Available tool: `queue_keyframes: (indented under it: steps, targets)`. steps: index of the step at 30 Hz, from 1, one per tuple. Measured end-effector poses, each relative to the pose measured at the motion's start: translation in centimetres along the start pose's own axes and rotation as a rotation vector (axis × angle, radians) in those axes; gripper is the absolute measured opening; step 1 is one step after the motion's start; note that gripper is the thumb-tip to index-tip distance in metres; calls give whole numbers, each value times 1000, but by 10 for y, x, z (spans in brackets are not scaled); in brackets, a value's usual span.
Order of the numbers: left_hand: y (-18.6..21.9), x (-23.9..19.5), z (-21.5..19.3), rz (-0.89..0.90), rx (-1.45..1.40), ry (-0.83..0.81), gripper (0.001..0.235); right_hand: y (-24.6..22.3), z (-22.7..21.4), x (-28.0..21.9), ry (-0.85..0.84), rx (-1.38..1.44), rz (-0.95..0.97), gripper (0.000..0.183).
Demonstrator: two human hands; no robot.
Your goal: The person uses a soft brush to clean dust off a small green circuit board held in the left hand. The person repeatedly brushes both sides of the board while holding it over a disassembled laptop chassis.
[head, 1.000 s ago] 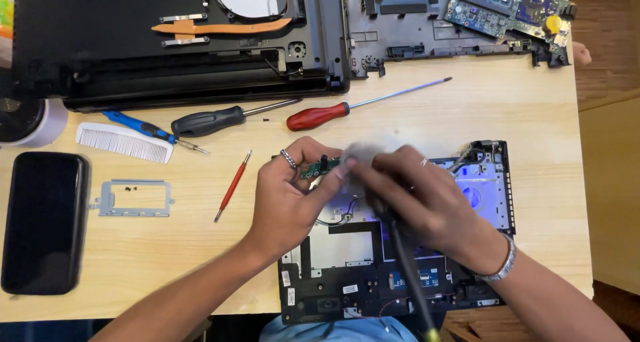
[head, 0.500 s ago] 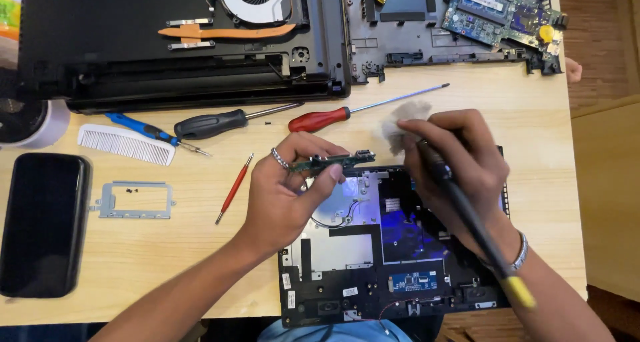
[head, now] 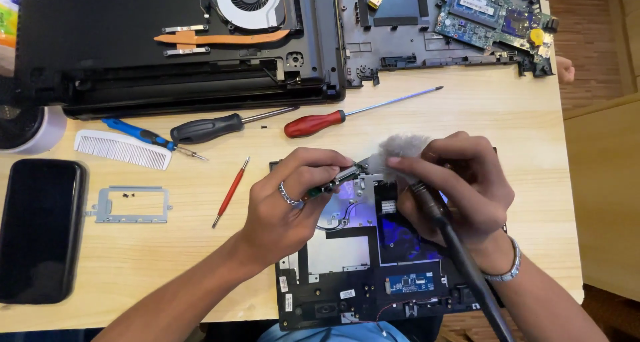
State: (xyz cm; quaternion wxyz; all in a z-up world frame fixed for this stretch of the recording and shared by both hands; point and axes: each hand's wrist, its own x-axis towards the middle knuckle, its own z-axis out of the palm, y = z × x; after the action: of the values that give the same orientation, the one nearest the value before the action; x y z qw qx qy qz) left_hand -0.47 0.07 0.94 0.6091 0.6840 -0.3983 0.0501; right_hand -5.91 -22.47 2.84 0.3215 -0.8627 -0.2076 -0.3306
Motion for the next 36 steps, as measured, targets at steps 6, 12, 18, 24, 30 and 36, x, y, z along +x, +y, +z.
queue_keyframes:
  steps: [6, 12, 18, 24, 30, 36]
  targets:
    - [-1, 1, -1, 31, 30, 1, 19, -5, -2, 2, -38, -35, -35, 16]
    - [0, 2, 0, 24, 31, 14, 12, 0, -8, 5, -148, -88, -89, 18]
    - [0, 2, -1, 14, 35, 17, 15, 4, -9, 4, -189, -43, -181, 17]
    - [-1, 1, -1, 24, 35, 5, 14, 2, -6, 7, -135, -64, -133, 14]
    - [0, 2, -2, 23, 43, 13, 11, -3, -7, 9, -206, -31, -126, 16]
    - [1, 3, -1, 64, 28, -16, 11, 1, -5, 8, -206, 21, -108, 18]
